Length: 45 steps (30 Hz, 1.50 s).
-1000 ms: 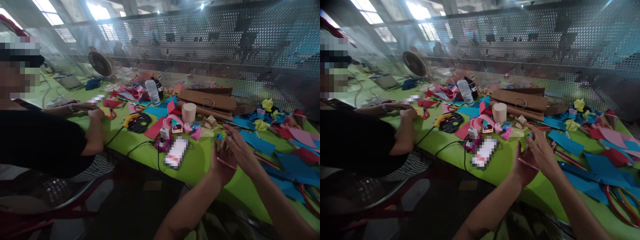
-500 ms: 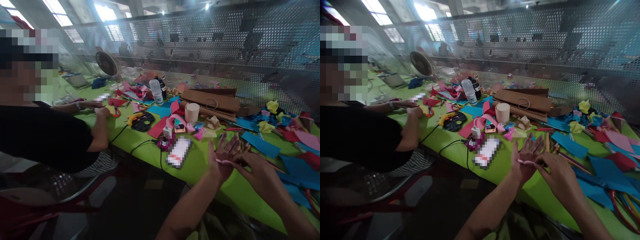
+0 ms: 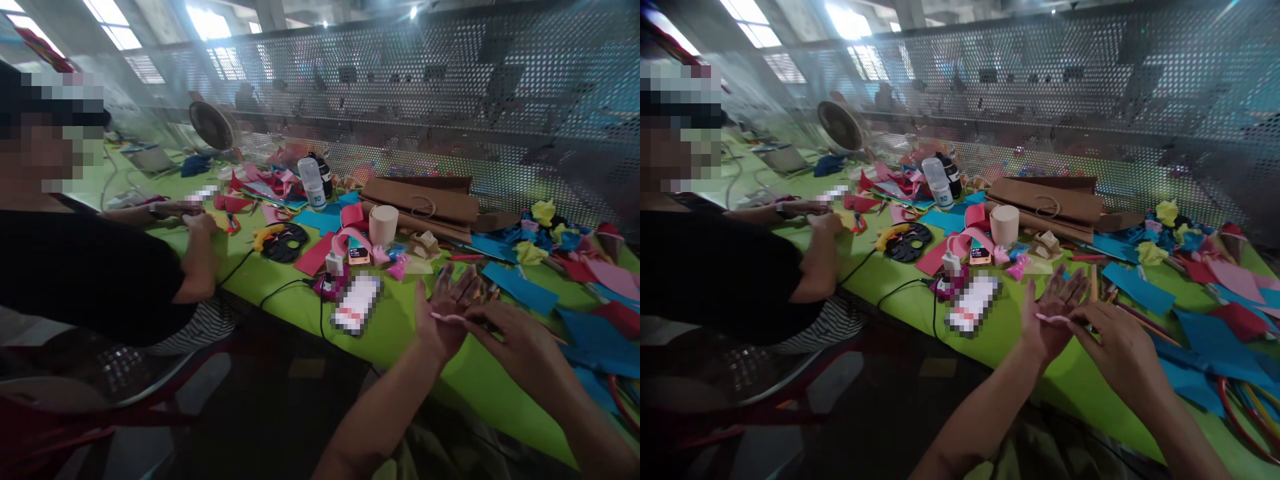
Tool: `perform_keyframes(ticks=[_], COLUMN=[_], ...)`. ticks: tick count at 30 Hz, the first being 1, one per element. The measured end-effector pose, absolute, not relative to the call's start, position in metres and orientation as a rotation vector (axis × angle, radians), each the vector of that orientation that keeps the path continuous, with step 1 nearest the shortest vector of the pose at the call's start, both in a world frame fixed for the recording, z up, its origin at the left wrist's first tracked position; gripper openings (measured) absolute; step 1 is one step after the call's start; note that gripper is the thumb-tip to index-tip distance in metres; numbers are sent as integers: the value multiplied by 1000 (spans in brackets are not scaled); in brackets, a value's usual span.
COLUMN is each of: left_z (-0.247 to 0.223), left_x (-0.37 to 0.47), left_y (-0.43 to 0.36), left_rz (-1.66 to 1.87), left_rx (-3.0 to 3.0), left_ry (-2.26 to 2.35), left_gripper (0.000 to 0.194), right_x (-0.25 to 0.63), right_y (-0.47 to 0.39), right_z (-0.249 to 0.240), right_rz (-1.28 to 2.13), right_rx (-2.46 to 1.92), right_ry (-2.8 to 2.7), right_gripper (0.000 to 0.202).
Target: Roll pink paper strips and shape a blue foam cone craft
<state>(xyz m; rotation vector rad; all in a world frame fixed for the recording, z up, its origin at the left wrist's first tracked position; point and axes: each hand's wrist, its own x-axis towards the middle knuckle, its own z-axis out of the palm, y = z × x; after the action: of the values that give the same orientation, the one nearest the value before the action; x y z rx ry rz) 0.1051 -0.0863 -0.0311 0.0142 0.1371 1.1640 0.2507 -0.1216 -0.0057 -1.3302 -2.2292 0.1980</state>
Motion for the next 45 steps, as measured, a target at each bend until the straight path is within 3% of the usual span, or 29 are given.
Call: perform_keyframes(ticks=[14, 22, 45], left_z=[-26, -24, -24], left_x=[105, 106, 104], left_y=[-86, -87, -88], left_rz=[1127, 1132, 1128], left_rx=[-20, -24, 33], left_ry=[124, 129, 127], left_gripper=[70, 68, 69], right_x=[249, 255, 257], right_y=[-116, -115, -112], right_z=[-2, -3, -5], right_rz=[251, 449, 365], right_rx=[-1339, -1366, -1413], right_ry=[-2166, -2137, -2104], right_gripper=[25, 24, 21])
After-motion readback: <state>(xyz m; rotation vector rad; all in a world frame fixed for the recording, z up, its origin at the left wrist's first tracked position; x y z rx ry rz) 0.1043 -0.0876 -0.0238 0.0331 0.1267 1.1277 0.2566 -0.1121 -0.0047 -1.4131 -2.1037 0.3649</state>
